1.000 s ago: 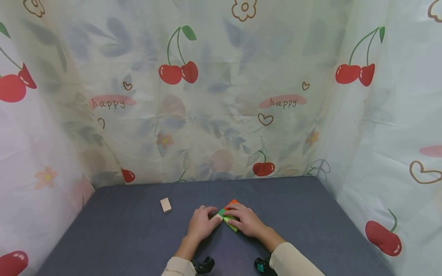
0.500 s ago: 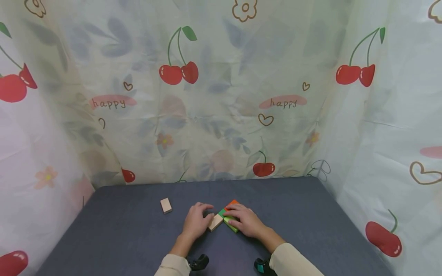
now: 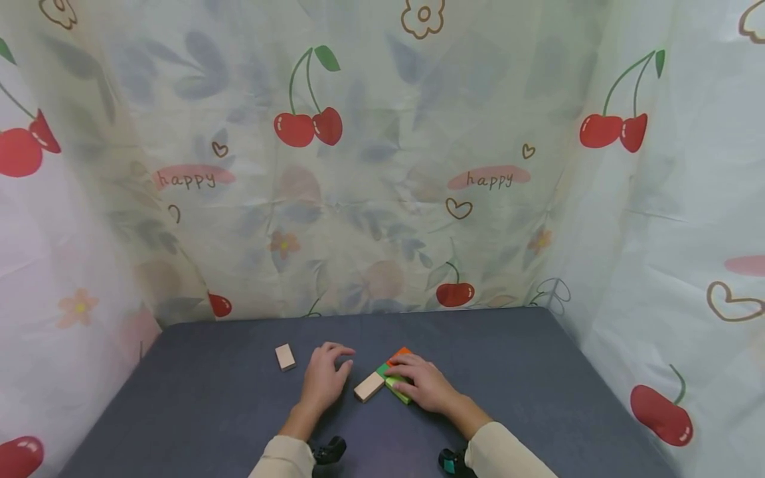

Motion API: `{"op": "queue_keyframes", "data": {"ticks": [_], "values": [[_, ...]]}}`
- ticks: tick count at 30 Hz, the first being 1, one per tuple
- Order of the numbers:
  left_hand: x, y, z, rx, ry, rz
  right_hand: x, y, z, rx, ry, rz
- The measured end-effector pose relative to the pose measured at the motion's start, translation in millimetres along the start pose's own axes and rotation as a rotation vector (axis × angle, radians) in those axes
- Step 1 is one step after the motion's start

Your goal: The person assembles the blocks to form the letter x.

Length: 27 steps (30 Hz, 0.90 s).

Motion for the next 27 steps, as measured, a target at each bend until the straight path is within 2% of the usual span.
{"op": "queue_keyframes", "data": {"ticks": [5,11,15,18,27], "values": [[-3.9,-6.8,0.6,0.035,0.028,0.046,0,1,-0.6,-0.005,0.001,-0.012],[-4.4,-9.7,1.8,0.033,0.104,0.187,-1,0,-1.4,-0.001,-0.002,-0.009],[-8.2,-10.0,3.0,0.004,0.144,0.278,-1,0,-0.8,-0.001,-0.008,-0.006],[-12.0,-13.9,3.9,-0.005,0.169,0.309,0,0,-0.8,-0.005,-0.006,-0.002],[-34.5,-22.9,13.9,-0.110,0.147,0.425,0,1,-1.3,-0.012,0.009,0.006]]}}
Point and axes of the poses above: each hand's wrist, its own z-axis towards the middle knuckle, its own y-axis out of the palm, x = y × z, the point moved 10 cm from there along z, towards the middle knuckle, and after that the axes turned 13 degrees about -y, right-handed, at the moved point
